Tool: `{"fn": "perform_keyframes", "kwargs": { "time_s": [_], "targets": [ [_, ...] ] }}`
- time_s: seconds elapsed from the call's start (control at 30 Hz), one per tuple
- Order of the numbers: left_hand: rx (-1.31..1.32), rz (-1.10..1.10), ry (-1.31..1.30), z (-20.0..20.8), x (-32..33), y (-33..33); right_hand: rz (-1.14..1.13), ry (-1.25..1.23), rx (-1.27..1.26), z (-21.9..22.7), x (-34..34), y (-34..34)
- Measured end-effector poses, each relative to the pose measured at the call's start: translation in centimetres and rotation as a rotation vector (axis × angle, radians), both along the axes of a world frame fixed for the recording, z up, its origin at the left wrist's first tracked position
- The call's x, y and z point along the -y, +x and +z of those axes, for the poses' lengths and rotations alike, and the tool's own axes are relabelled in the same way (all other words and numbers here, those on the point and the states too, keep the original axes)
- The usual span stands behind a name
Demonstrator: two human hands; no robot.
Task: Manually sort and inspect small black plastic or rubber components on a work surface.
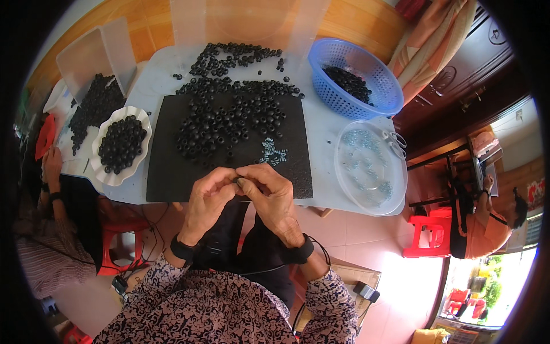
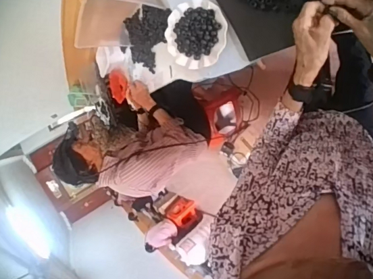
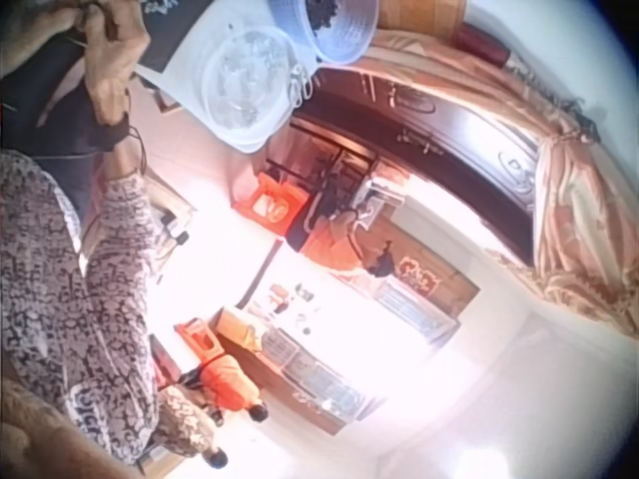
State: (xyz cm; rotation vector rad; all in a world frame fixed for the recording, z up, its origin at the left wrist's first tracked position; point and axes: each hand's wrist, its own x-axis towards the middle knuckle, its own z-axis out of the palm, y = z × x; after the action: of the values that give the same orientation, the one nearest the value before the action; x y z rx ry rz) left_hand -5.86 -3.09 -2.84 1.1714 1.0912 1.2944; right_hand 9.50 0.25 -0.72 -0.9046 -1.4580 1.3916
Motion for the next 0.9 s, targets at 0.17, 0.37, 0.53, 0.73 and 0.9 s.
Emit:
{"fn": "perform_keyframes", "kwargs": {
  "time_s": [0.17,0.37,0.53,0.73,0.9],
  "targets": [
    [0.15,0.011,-0.009,0.4,-0.2,0.0,0.002,0.244,0.181,-0.7,-0.5,0.7],
    [0.201,0.001,-0.078,0.0,-0.5,-0.6,-0.042,0.352,0.254,-0.8,0.0,0.1],
    [0.143,-0.066,-0.199,1.1,-0.7,-1.2,-0.119,0.374,0.265,-1.8,0.2,-0.3],
    [0.145,-0.046,-0.169,1.2,-0.8,-1.0,-0.206,0.555,0.341,-1.7,0.1,-1.0],
    [0.175,-0.052,-0.15,0.8,-0.9,-1.1,-0.278,0.701,0.343,-2.2,0.0,-1.8]
  ]
}}
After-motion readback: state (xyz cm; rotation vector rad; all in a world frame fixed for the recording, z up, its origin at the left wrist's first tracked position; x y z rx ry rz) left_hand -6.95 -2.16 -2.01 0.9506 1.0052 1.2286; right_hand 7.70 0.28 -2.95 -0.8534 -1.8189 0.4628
